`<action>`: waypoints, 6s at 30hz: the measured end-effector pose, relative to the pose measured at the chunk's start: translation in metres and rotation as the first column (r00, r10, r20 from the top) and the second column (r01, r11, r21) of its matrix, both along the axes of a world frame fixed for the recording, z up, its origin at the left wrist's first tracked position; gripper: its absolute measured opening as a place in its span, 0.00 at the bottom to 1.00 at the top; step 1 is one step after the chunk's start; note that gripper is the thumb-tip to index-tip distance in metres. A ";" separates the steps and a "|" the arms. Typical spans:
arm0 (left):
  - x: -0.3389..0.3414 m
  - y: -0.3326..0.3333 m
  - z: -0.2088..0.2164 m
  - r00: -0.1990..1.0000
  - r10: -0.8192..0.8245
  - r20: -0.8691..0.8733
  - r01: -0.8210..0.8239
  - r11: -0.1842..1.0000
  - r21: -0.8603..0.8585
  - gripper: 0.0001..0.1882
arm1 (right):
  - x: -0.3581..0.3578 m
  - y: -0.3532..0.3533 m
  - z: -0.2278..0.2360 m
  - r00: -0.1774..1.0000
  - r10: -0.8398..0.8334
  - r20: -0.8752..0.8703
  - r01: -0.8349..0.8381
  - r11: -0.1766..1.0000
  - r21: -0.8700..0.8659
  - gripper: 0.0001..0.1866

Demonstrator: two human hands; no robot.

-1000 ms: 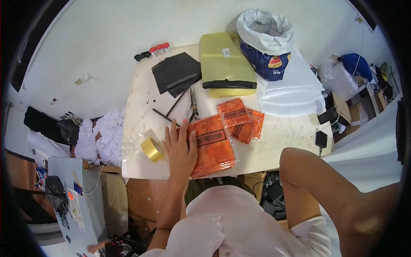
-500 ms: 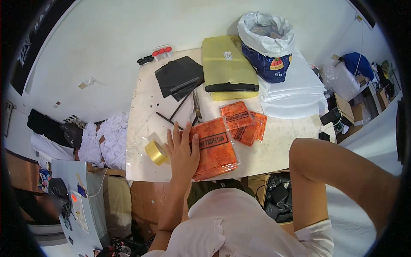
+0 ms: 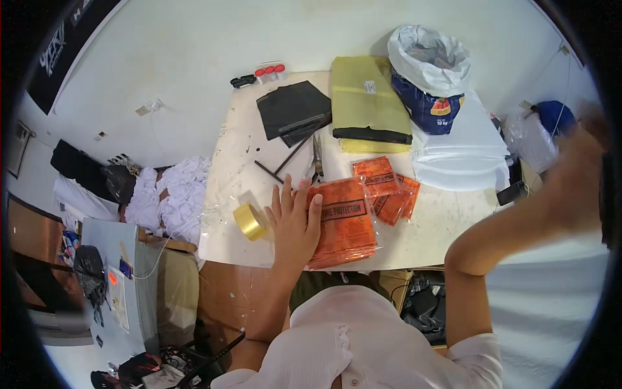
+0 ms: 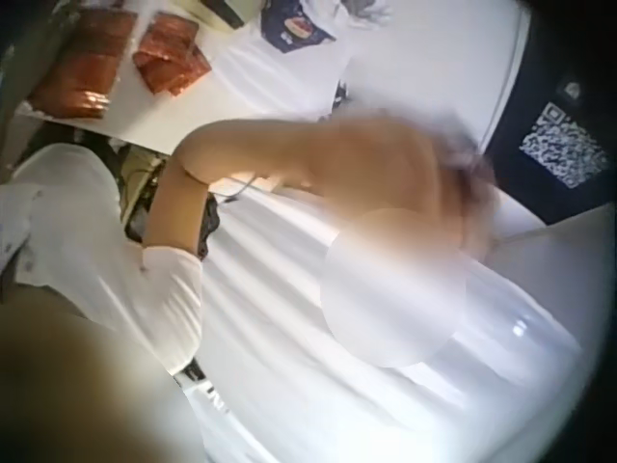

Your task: Organizing and stacking orange plastic packages on a workbench.

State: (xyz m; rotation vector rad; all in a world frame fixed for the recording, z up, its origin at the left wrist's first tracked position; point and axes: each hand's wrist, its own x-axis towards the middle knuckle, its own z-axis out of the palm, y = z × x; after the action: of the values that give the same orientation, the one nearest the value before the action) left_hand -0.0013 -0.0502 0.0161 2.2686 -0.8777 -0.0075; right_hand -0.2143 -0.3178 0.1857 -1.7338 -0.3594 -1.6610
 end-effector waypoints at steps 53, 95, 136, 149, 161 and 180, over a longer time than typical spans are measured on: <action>0.001 0.046 0.030 0.823 -0.342 -0.454 0.049 0.839 -0.542 0.25 | 0.091 0.125 -0.139 0.526 0.573 -0.628 0.006 0.736 0.677 0.18; 0.009 0.034 0.001 0.870 -0.317 -0.378 -0.019 0.745 -0.667 0.11 | 0.113 0.129 -0.142 0.608 0.604 -0.515 0.052 0.617 0.785 0.17; 0.002 0.029 -0.007 0.936 -0.188 -0.299 0.001 0.848 -0.529 0.18 | 0.131 0.132 -0.154 0.576 -0.189 -0.795 0.367 0.929 0.044 0.09; -0.005 0.035 -0.002 0.949 -0.134 -0.286 0.017 0.927 -0.376 0.20 | 0.125 0.137 -0.149 0.355 -0.077 -0.932 0.397 0.915 0.075 0.11; 0.027 0.009 0.000 0.934 -0.150 -0.323 0.036 0.942 -0.335 0.18 | 0.141 0.134 -0.151 0.311 -0.067 -0.948 0.192 0.981 -0.006 0.15; 0.012 -0.002 -0.022 0.982 -0.084 -0.172 0.022 0.943 -0.333 0.14 | 0.144 0.136 -0.171 0.364 -0.188 -0.912 0.201 0.972 -0.121 0.14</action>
State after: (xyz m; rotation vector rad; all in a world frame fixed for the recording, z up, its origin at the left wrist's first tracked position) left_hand 0.0105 -0.0518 -0.0058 1.8977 -0.7777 -0.0872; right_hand -0.0699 -0.1816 0.0143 -2.4518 0.4276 -0.5383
